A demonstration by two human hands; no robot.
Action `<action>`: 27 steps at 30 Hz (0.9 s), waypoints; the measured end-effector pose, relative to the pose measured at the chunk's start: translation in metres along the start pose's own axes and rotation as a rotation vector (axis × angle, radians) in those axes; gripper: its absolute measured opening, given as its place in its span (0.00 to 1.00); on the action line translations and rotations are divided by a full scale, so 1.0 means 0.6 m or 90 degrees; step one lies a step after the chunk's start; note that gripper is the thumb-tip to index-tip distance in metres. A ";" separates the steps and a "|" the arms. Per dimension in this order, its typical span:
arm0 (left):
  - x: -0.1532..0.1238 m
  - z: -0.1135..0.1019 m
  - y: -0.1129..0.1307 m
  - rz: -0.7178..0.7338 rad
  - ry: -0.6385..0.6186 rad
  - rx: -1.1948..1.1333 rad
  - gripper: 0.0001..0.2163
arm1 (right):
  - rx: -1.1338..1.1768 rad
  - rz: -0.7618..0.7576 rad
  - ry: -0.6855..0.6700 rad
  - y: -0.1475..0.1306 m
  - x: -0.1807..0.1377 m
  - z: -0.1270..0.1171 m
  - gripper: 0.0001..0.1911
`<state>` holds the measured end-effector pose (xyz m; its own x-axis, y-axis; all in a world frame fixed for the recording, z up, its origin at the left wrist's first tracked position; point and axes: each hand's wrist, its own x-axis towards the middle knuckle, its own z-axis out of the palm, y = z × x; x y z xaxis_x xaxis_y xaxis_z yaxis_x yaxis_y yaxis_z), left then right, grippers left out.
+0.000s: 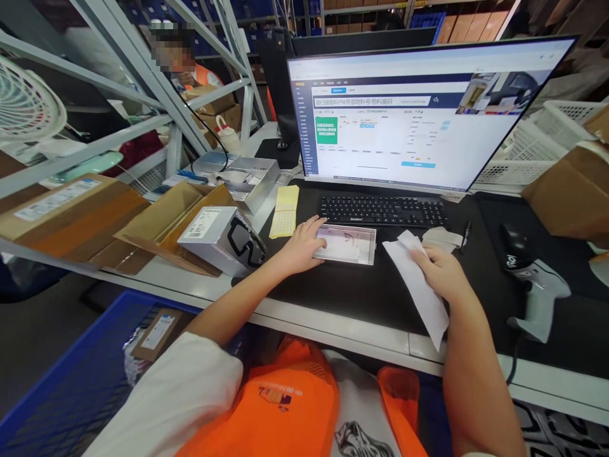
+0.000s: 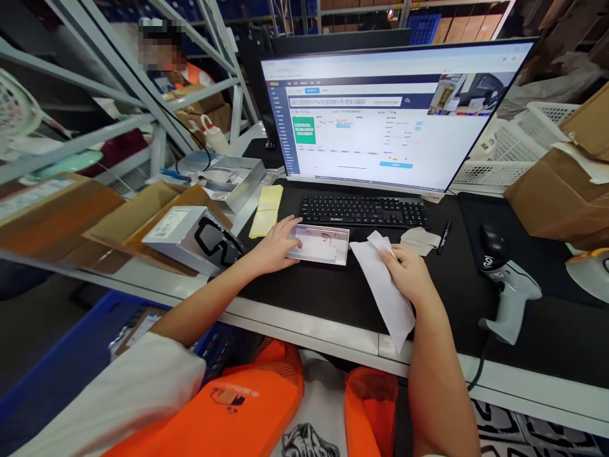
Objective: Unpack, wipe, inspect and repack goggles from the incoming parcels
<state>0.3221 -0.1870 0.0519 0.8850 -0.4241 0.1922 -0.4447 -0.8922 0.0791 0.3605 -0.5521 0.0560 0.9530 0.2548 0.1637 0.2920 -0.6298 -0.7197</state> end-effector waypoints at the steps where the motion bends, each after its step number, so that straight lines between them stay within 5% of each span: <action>1: 0.001 -0.002 -0.003 0.004 -0.001 -0.013 0.12 | -0.001 -0.001 -0.003 0.001 0.000 0.000 0.24; 9: 0.025 -0.026 -0.018 -0.044 -0.179 -0.058 0.11 | 0.026 0.058 -0.033 -0.010 -0.006 -0.008 0.26; 13: 0.054 -0.026 0.023 0.014 -0.116 -0.043 0.15 | 0.036 0.062 -0.037 -0.012 -0.006 -0.006 0.26; 15: 0.085 -0.020 0.034 0.058 -0.129 -0.097 0.16 | 0.035 0.075 -0.032 -0.005 -0.004 -0.004 0.26; 22: 0.204 0.025 0.012 0.196 -0.380 -0.227 0.17 | 0.025 0.078 -0.026 0.003 -0.001 -0.001 0.28; 27: 0.215 0.055 0.023 0.209 -0.396 -0.205 0.08 | 0.028 0.030 -0.022 -0.010 -0.001 -0.001 0.29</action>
<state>0.4348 -0.2594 0.0454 0.5725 -0.7536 -0.3230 -0.6321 -0.6566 0.4115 0.3582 -0.5489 0.0609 0.9623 0.2504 0.1059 0.2417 -0.6098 -0.7548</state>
